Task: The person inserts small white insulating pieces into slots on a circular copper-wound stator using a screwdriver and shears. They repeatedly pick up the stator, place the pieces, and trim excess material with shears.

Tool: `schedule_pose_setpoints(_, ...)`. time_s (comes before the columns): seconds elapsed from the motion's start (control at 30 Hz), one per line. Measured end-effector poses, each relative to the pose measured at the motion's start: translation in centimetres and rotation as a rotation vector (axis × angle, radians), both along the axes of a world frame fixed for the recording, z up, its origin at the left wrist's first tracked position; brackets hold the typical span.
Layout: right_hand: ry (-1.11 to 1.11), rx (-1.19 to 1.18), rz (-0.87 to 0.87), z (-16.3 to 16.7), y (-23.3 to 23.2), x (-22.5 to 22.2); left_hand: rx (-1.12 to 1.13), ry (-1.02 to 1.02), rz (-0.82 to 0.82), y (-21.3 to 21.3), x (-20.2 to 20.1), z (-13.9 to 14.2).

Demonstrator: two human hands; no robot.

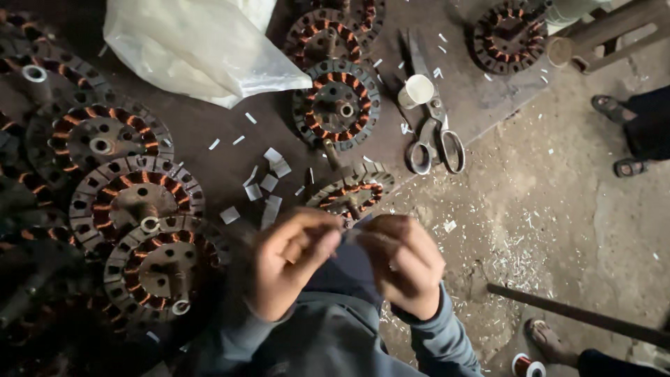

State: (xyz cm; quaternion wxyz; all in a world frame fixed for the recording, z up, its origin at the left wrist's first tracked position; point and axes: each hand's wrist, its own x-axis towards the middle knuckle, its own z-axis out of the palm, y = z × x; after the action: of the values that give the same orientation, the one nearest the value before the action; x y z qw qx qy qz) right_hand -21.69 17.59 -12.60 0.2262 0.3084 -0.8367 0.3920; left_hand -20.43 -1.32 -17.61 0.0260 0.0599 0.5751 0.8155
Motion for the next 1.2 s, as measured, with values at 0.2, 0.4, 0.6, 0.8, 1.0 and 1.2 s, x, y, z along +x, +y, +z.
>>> schedule_pose_setpoints(0.2,-0.103,-0.157,-0.308,-1.7,0.0,-2.0,-0.634,0.465,0.409,0.1,-4.1,2.4)
schedule_pose_setpoints(0.4,-0.038,-0.071,-0.232,-1.7,0.1,-3.6,-0.288,0.036,-0.006,1.9,-6.1,0.3)
schedule_pose_setpoints(0.6,-0.002,0.006,-0.145,-1.4,1.8,-1.8,-0.392,0.431,-0.016,1.4,-5.6,-1.1)
schedule_pose_setpoints(0.8,-0.04,-0.067,-0.123,-2.9,3.0,-0.5,-0.422,0.429,-0.093,1.8,-5.8,-1.1)
schedule_pose_setpoints(1.0,-0.108,-0.173,-0.071,-3.3,3.8,-0.9,-0.41,0.441,-0.116,1.9,-5.9,-1.4)
schedule_pose_setpoints(1.2,-0.101,-0.049,-0.166,-2.3,2.7,-0.4,-0.408,0.474,-0.123,1.9,-6.2,-1.4)
